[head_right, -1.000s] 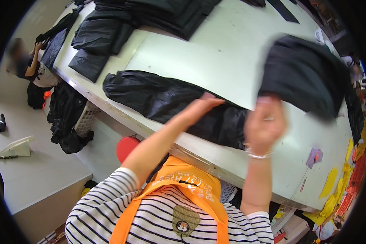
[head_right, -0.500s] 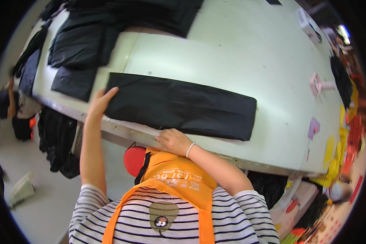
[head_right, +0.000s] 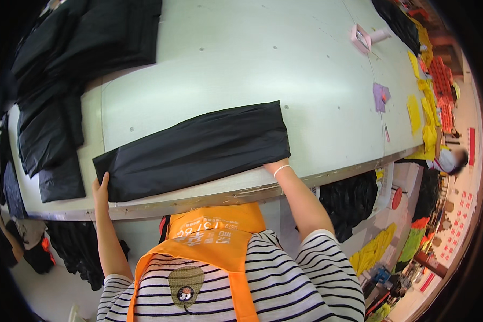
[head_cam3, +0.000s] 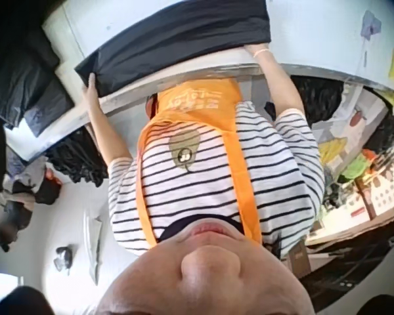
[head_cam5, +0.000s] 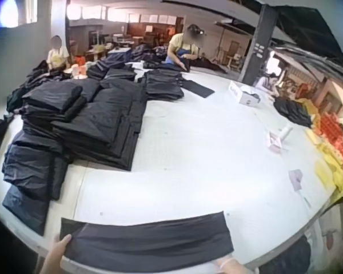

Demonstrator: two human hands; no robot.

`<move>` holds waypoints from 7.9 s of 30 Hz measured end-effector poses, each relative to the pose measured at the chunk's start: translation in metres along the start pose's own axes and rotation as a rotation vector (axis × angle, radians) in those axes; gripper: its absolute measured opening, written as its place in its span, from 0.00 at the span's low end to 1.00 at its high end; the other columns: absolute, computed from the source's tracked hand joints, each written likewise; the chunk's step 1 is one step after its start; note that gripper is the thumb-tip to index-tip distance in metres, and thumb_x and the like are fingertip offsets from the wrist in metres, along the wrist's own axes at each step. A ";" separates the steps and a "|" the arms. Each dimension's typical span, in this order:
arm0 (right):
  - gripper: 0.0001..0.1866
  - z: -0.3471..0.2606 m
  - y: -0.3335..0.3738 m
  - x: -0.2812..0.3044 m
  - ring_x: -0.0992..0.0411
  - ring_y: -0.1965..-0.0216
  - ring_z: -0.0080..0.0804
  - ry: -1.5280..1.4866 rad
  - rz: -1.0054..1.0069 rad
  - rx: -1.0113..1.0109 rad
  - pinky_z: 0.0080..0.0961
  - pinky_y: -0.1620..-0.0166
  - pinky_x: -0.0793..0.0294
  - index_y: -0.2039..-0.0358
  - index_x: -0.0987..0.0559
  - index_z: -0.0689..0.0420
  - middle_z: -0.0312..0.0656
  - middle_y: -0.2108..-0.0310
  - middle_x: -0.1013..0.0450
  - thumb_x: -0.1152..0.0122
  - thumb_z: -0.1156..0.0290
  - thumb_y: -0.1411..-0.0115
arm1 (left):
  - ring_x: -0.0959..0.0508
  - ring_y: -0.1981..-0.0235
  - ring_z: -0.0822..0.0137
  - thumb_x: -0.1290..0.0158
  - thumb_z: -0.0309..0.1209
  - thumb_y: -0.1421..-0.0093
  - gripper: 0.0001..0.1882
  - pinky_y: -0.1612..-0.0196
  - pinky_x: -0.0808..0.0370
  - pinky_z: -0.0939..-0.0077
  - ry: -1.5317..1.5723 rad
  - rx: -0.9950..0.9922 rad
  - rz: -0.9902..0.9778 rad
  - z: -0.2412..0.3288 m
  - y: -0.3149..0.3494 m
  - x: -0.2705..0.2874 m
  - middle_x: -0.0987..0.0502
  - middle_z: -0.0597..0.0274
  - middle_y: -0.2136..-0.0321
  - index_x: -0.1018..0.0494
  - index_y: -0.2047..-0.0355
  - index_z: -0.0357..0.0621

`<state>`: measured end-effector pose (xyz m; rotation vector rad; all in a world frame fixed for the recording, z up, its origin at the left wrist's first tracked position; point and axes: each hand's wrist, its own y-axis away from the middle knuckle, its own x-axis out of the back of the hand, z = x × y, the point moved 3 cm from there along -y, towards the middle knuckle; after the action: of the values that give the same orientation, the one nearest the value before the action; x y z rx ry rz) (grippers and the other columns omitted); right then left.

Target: The person folds black pants on a white table, smooths them, and stacks them. They repeatedly pick up pants, fold them in half, and place them in a growing pile.

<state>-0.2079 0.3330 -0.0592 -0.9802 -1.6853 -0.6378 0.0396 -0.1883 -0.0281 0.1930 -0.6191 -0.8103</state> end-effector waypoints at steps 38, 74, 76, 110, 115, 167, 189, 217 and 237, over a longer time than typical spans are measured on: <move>0.16 0.043 0.044 0.054 0.34 0.64 0.39 -0.313 0.311 -0.358 0.34 0.60 0.39 0.71 0.29 0.54 0.38 0.69 0.31 0.33 0.72 0.60 | 0.28 0.67 0.57 0.41 0.37 0.48 0.11 0.61 0.32 0.65 -0.492 -0.840 -0.216 0.223 0.053 -0.481 0.25 0.60 0.71 0.25 0.74 0.43; 0.21 0.022 -0.130 0.035 0.38 0.50 0.41 0.016 -0.286 0.228 0.39 0.47 0.42 0.54 0.26 0.53 0.40 0.56 0.29 0.38 0.58 0.46 | 0.45 0.36 0.54 0.54 0.47 0.39 0.29 0.36 0.52 0.54 -0.818 -0.533 0.464 0.103 0.065 -0.158 0.41 0.55 0.39 0.39 0.41 0.47; 0.16 0.024 -0.135 0.031 0.36 0.54 0.41 0.062 -0.398 0.211 0.37 0.50 0.39 0.64 0.25 0.55 0.39 0.61 0.27 0.37 0.58 0.48 | 0.45 0.36 0.55 0.55 0.47 0.39 0.28 0.36 0.52 0.55 -0.739 -0.659 0.197 0.129 0.095 -0.222 0.41 0.56 0.39 0.38 0.42 0.47; 0.23 -0.096 -0.099 0.026 0.31 0.74 0.49 -0.278 -0.351 -0.101 0.37 0.63 0.33 0.71 0.26 0.62 0.53 0.77 0.28 0.46 0.51 0.41 | 0.26 0.57 0.60 0.47 0.59 0.47 0.40 0.51 0.31 0.68 0.909 0.427 -0.259 0.036 0.180 -0.303 0.25 0.49 0.58 0.30 0.53 0.28; 0.21 -0.043 -0.135 0.046 0.32 0.54 0.48 -0.068 -0.147 0.054 0.49 0.47 0.41 0.56 0.25 0.53 0.48 0.56 0.28 0.45 0.51 0.42 | 0.23 0.60 0.53 0.44 0.43 0.46 0.22 0.57 0.28 0.65 -0.436 -0.278 -0.901 0.133 0.179 -0.267 0.22 0.50 0.63 0.25 0.60 0.37; 0.32 -0.629 -0.365 -0.121 0.31 0.53 0.60 -0.463 0.000 0.196 0.35 0.57 0.24 0.36 0.45 0.49 0.68 0.41 0.52 0.48 0.62 0.39 | 0.31 0.47 0.50 0.44 0.39 0.46 0.30 0.44 0.38 0.62 -0.827 -0.567 0.751 0.148 -0.262 0.350 0.30 0.51 0.47 0.35 0.42 0.49; 0.18 -0.141 0.071 0.032 0.25 0.66 0.36 -0.479 0.075 -0.561 0.28 0.61 0.26 0.50 0.28 0.53 0.42 0.67 0.24 0.51 0.77 0.42 | 0.33 0.44 0.50 0.51 0.38 0.38 0.21 0.43 0.38 0.57 -1.017 -1.270 0.507 0.220 -0.174 0.141 0.31 0.48 0.46 0.30 0.48 0.41; 0.29 0.708 0.598 -0.051 0.39 0.43 0.45 0.107 -0.261 -1.324 0.34 0.42 0.37 0.45 0.32 0.59 0.46 0.43 0.37 0.39 0.71 0.48 | 0.36 0.42 0.41 0.48 0.38 0.42 0.30 0.43 0.36 0.53 -1.133 -1.628 -0.202 0.163 0.429 -0.752 0.38 0.40 0.42 0.39 0.43 0.35; 0.09 0.397 0.382 0.389 0.37 0.88 0.33 -0.838 0.135 -0.505 0.25 0.80 0.37 0.79 0.26 0.66 0.45 0.89 0.37 0.50 0.79 0.65 | 0.47 0.39 0.45 0.30 0.42 0.66 0.58 0.40 0.45 0.54 -0.197 -1.199 -1.087 0.263 0.501 -0.694 0.50 0.45 0.39 0.52 0.38 0.43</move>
<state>-0.1360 0.9666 0.1624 -1.8946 -2.1852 -0.6133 -0.1688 0.6765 0.0721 -0.7285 -0.0674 -2.1280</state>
